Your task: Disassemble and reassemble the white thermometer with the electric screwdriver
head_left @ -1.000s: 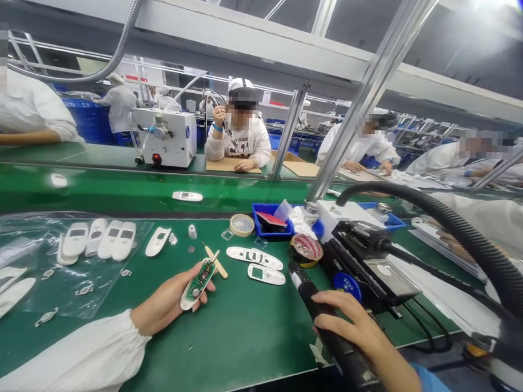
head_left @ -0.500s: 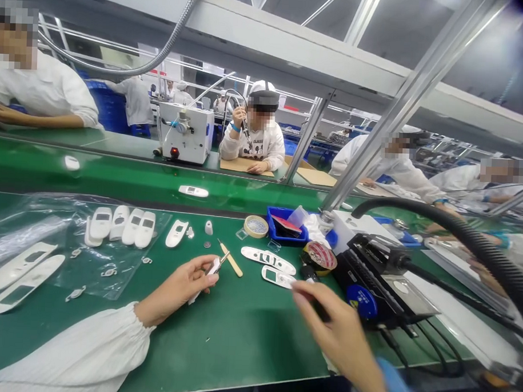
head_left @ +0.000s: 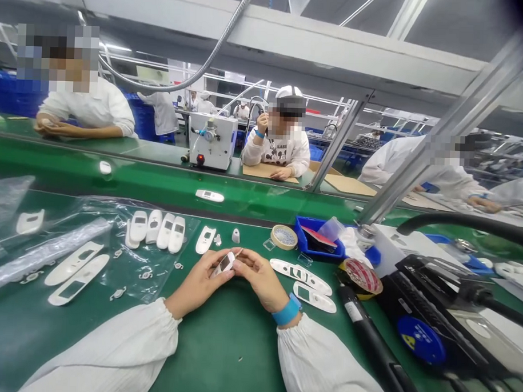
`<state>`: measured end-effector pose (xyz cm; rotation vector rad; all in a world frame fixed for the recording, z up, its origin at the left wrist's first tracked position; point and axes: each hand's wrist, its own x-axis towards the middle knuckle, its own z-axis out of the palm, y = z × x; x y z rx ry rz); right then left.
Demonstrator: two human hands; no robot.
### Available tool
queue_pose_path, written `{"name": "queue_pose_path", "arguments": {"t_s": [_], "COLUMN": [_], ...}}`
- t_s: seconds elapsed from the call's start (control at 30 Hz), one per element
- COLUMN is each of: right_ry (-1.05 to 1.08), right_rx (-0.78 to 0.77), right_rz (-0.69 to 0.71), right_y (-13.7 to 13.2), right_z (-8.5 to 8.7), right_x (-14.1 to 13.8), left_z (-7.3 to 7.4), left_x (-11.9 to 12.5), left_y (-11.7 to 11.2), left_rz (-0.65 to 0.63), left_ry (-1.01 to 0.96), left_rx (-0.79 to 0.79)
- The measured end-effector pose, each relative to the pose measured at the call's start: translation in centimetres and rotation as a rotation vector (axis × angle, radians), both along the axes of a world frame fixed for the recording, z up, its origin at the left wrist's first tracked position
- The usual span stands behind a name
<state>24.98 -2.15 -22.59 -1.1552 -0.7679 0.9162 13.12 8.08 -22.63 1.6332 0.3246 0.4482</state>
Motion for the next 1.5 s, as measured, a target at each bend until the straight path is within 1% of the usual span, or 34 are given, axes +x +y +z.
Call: {"name": "queue_pose_path", "arguments": {"t_s": [0.1, 0.23, 0.4, 0.47, 0.53, 0.63, 0.7, 0.8, 0.87, 1.0, 1.13, 1.23, 1.3, 1.37, 1.43, 1.5], "right_ry": [0.002, 0.009, 0.037, 0.037, 0.029, 0.026, 0.039, 0.095, 0.159, 0.239, 0.252, 0.258, 0.26, 0.259, 0.256, 0.254], "right_rx": [-0.009, -0.017, -0.028, -0.04, -0.057, -0.074, -0.075, -0.066, -0.054, -0.041, -0.058, -0.08, -0.091, -0.1, -0.108, -0.111], "right_rz": [-0.042, -0.086, -0.105, -0.111, -0.123, -0.157, -0.164, -0.141, -0.121, -0.105, -0.09, -0.099, -0.101, -0.096, -0.09, -0.082], "right_y": [-0.2, 0.0, 0.1, 0.1, 0.1, 0.2, 0.1, -0.2, -0.4, -0.9, -1.0, -0.9, -0.8, -0.8, -0.8, -0.9], "right_z": [-0.3, -0.5, -0.8, -0.8, -0.8, -0.7, -0.5, -0.2, -0.1, 0.2, 0.3, 0.2, 0.0, -0.1, -0.2, -0.2], "right_x": [0.0, 0.1, 0.1, 0.1, 0.2, 0.3, 0.4, 0.7, 1.0, 1.4, 1.4, 1.2, 1.1, 1.1, 1.2, 1.2], "left_z": [0.5, 0.5, 0.6, 0.7, 0.8, 0.9, 1.0, 1.2, 1.1, 0.9, 0.8, 0.9, 1.0, 1.1, 1.3, 1.3], "left_x": [0.0, 0.0, -0.2, -0.2, -0.1, -0.1, -0.1, -0.2, -0.3, -0.5, -0.9, -1.2, -1.4, -1.6, -1.8, -2.2], "left_y": [-0.5, -0.6, -0.4, -0.3, -0.2, 0.2, 0.6, 0.9, 1.0, 1.0, 1.4, 1.7, 2.0, 2.4, 2.9, 3.6], "left_rz": [0.003, 0.003, -0.148, -0.183, -0.166, -0.072, -0.014, 0.027, 0.037, 0.006, -0.019, 0.02, 0.042, 0.064, 0.118, 0.199], "left_ry": [0.042, 0.098, 0.071, 0.077, 0.086, 0.094, 0.109, 0.136, 0.167, 0.244, 0.256, 0.286, 0.347, 0.408, 0.429, 0.45], "left_rx": [-0.095, -0.183, -0.417, -0.478, -0.471, -0.415, -0.456, -0.565, -0.569, -0.46, -0.258, -0.1, 0.007, 0.152, 0.296, 0.409]}}
